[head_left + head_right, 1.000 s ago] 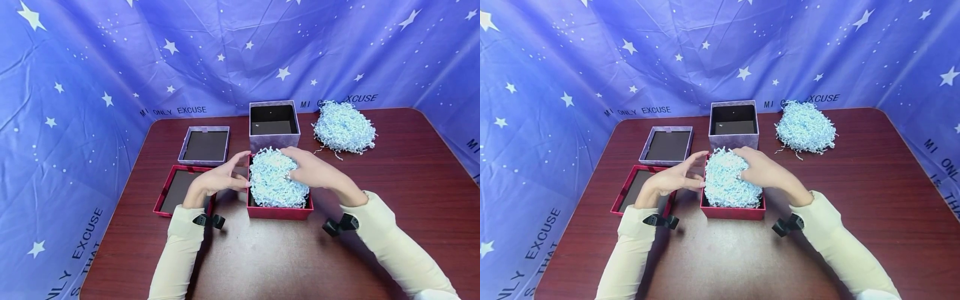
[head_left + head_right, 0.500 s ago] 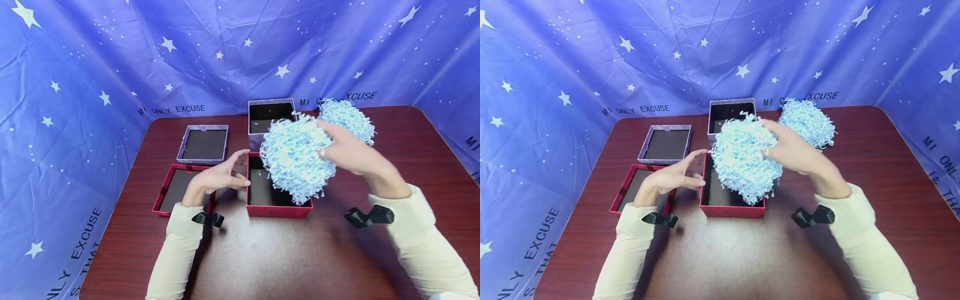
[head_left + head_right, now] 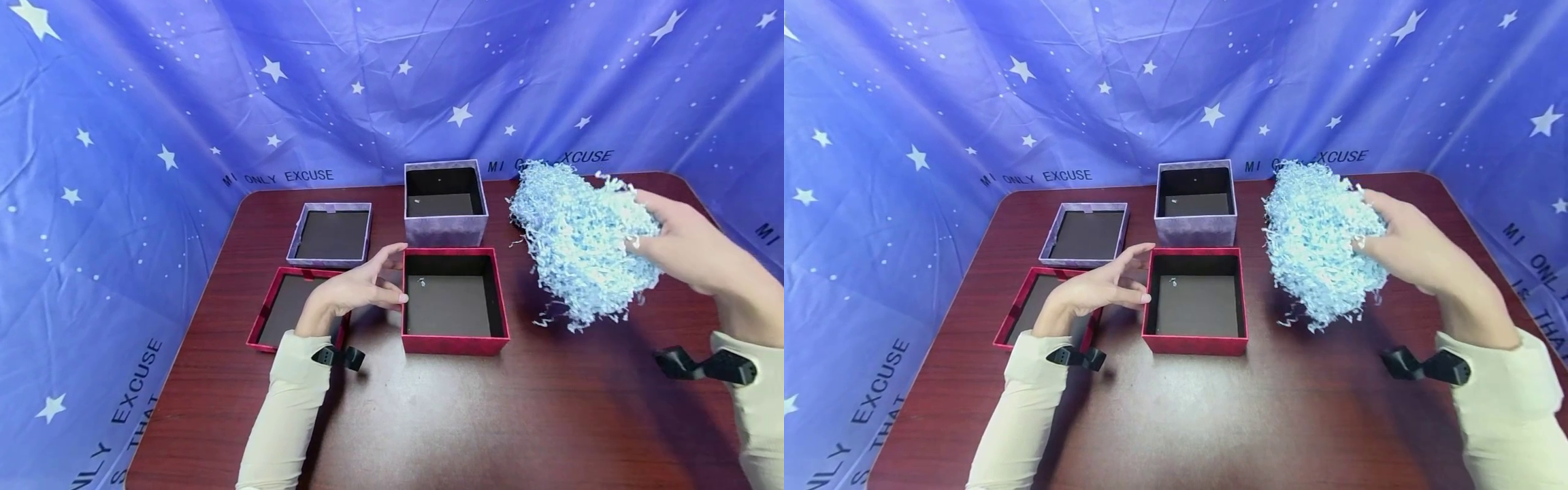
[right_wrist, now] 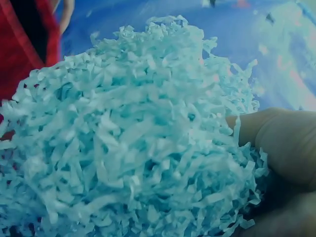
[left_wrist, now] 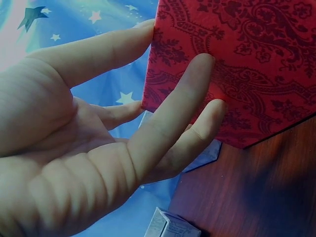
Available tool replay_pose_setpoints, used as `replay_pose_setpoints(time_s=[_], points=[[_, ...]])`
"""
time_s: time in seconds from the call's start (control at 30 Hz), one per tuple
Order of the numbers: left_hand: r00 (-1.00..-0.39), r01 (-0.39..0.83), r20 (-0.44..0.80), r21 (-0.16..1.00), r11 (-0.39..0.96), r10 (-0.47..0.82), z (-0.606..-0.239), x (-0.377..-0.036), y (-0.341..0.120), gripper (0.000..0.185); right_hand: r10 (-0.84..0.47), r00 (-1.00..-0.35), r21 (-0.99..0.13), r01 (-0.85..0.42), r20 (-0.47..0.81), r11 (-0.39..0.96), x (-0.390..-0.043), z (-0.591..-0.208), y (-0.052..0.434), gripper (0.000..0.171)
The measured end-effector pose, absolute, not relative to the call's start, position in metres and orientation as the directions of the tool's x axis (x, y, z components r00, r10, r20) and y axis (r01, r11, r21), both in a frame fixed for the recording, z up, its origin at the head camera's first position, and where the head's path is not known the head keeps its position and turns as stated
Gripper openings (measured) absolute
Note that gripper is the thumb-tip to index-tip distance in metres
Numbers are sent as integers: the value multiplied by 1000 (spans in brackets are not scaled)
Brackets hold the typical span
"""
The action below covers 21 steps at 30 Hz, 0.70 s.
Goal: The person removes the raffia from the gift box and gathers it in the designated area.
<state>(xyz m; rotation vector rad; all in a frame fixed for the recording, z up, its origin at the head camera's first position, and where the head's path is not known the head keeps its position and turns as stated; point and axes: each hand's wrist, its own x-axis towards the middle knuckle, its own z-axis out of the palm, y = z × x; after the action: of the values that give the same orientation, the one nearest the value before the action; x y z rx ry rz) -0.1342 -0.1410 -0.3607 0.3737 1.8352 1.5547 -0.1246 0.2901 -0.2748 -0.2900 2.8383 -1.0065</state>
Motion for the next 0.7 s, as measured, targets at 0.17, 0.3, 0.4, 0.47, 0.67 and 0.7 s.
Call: replay_pose_setpoints(time_s=[0.17, 0.3, 0.4, 0.47, 0.67, 0.7], points=[[-718, -212, -320, 947, 243, 618, -360, -133, -141, 93, -243, -965, -603, -133, -103, 787, -121, -305, 309, 73], [-715, -205, -315, 948, 244, 624, -359, -133, -139, 93, -251, -953, -558, -116, -171, 822, -121, -325, 319, 74], [-714, -204, -315, 948, 244, 626, -359, -133, -137, 93, -267, -940, -471, -140, -214, 871, -123, -337, 323, 73], [-713, -203, -314, 948, 244, 627, -360, -133, -136, 93, -283, -929, -414, -167, -238, 895, -123, -345, 324, 71], [-715, -201, -315, 948, 249, 624, -361, -134, -135, 94, -294, -900, -363, -169, -321, 916, -123, -355, 323, 74], [-715, -197, -315, 947, 253, 624, -362, -134, -135, 93, -290, -896, -357, -163, -337, 920, -122, -354, 322, 76]])
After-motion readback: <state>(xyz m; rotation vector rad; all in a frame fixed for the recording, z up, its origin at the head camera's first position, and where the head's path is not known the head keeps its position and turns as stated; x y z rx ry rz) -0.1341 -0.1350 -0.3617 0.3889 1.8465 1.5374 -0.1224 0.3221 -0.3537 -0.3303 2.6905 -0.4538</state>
